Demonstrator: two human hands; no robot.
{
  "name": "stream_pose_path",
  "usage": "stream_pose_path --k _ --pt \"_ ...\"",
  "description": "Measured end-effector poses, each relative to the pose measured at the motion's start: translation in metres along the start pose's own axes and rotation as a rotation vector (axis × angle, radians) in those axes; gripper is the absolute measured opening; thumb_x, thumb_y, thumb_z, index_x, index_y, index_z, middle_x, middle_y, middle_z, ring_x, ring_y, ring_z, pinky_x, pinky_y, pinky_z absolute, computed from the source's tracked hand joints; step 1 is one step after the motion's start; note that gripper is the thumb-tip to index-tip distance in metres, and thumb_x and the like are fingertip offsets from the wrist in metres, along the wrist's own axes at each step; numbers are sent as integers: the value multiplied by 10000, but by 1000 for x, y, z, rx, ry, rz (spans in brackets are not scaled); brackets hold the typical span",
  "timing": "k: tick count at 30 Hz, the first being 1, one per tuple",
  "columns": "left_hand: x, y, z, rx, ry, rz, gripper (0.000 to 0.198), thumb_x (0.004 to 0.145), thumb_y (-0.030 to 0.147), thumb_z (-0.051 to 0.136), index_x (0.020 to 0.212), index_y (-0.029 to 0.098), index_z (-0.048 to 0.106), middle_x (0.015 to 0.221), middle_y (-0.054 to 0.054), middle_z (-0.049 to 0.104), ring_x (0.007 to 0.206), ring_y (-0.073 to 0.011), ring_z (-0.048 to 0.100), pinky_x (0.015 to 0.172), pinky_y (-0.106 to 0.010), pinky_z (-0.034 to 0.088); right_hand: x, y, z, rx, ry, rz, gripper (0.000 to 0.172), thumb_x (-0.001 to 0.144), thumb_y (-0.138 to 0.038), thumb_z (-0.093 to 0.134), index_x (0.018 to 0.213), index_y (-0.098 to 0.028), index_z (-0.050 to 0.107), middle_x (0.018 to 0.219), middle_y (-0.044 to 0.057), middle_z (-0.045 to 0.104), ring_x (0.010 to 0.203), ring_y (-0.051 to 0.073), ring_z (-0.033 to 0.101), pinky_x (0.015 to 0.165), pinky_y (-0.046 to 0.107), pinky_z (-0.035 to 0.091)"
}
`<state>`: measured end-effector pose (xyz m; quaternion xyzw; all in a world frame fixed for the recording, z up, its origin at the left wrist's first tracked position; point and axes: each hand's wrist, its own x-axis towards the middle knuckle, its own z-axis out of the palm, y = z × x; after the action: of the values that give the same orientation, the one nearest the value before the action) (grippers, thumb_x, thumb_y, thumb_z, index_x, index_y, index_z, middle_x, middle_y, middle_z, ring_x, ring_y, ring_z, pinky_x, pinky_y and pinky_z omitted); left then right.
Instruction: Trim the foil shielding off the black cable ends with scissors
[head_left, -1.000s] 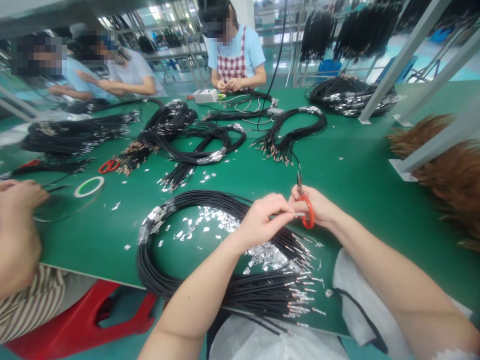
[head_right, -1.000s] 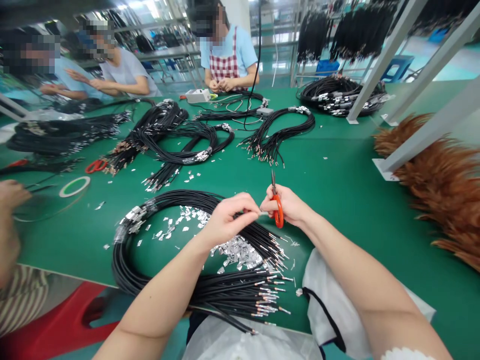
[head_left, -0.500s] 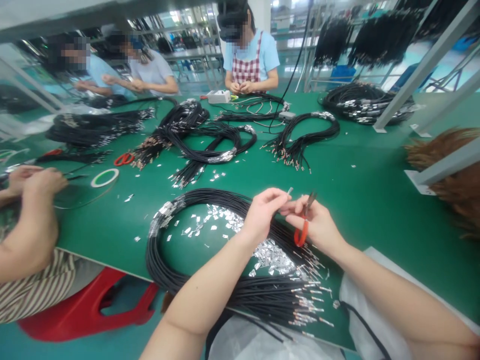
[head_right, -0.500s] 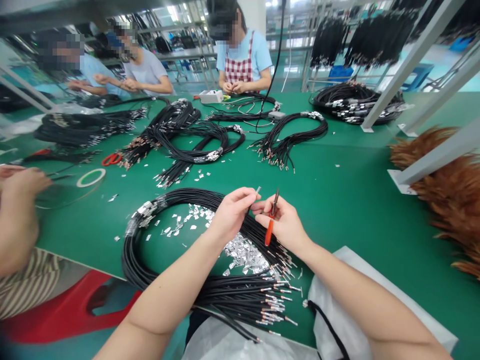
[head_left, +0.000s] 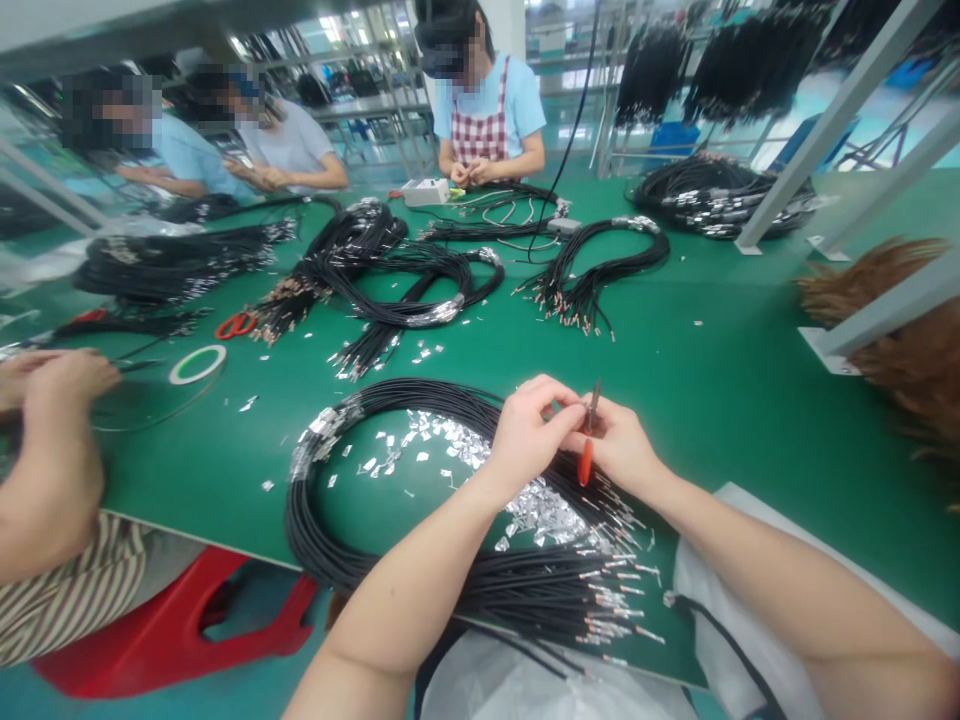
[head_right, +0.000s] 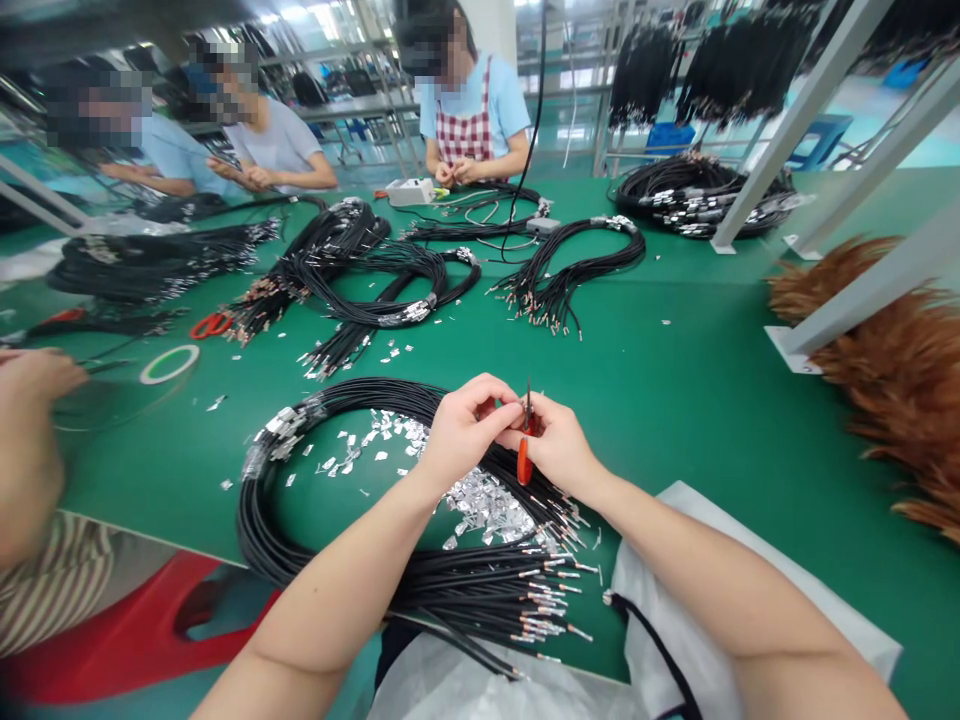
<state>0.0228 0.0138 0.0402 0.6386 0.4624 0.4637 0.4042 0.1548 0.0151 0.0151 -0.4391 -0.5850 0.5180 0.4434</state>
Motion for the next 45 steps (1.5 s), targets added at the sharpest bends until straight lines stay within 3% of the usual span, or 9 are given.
stream_pose_path --k 7,12,18,21,24,27,33,40,45 --pt "5 -11 3 -402 36 -175 122 707 254 631 670 150 578 652 15 567 622 -92 496 638 -228 400 5 7 -6 27 57 -33 312 602 -362 760 652 -195 501 644 -38 534 597 118 523 606 282 456" --pt "7 -17 8 -354 16 -212 132 736 249 565 660 148 526 647 25 506 615 -82 449 622 -217 369 9 11 -11 -2 44 -72 290 626 -369 742 654 -193 514 667 -28 538 602 120 522 604 279 453" --pt "6 -25 8 -192 -141 -210 106 730 187 437 626 167 432 677 19 494 671 -102 464 653 -231 390 9 8 -19 -391 8 -197 249 705 -394 687 646 -193 554 607 -16 567 548 124 495 551 258 409" --pt "7 -24 6 -262 -260 -255 98 708 170 411 612 175 388 611 32 473 605 -91 463 590 -218 374 8 0 -28 -599 -15 -236 197 727 -393 675 750 -202 634 619 -8 618 543 131 516 544 250 399" --pt "8 -17 3 -427 -246 -311 68 696 168 410 628 175 410 571 37 457 526 -75 444 519 -206 344 7 -5 -34 -670 -10 -267 220 720 -401 683 836 -214 669 606 -13 621 523 126 511 524 242 383" --pt "9 -11 0 -560 -208 -364 60 702 193 447 648 176 429 563 38 450 466 -63 401 447 -197 291 6 -5 -33 -608 -22 -237 238 723 -389 680 890 -220 663 575 -24 594 502 125 498 510 248 386" --pt "6 -16 8 -534 -181 -345 78 697 187 467 631 174 426 531 50 425 445 -49 362 424 -191 240 5 -10 -25 -140 60 -104 210 695 -332 695 825 -203 592 599 -30 594 509 126 536 511 260 429" --pt "2 -21 15 -483 -175 -307 31 703 184 481 716 176 454 591 47 491 460 -45 390 430 -187 255 4 -19 -30 -180 58 -55 179 711 -300 666 630 -191 549 460 -54 482 401 91 412 416 244 338" --pt "2 -16 14 -547 -200 -239 232 685 239 633 873 173 515 703 31 546 523 -44 448 471 -185 311 5 -18 -31 -169 49 -70 197 712 -315 662 626 -187 539 455 -57 466 403 83 399 409 232 320"
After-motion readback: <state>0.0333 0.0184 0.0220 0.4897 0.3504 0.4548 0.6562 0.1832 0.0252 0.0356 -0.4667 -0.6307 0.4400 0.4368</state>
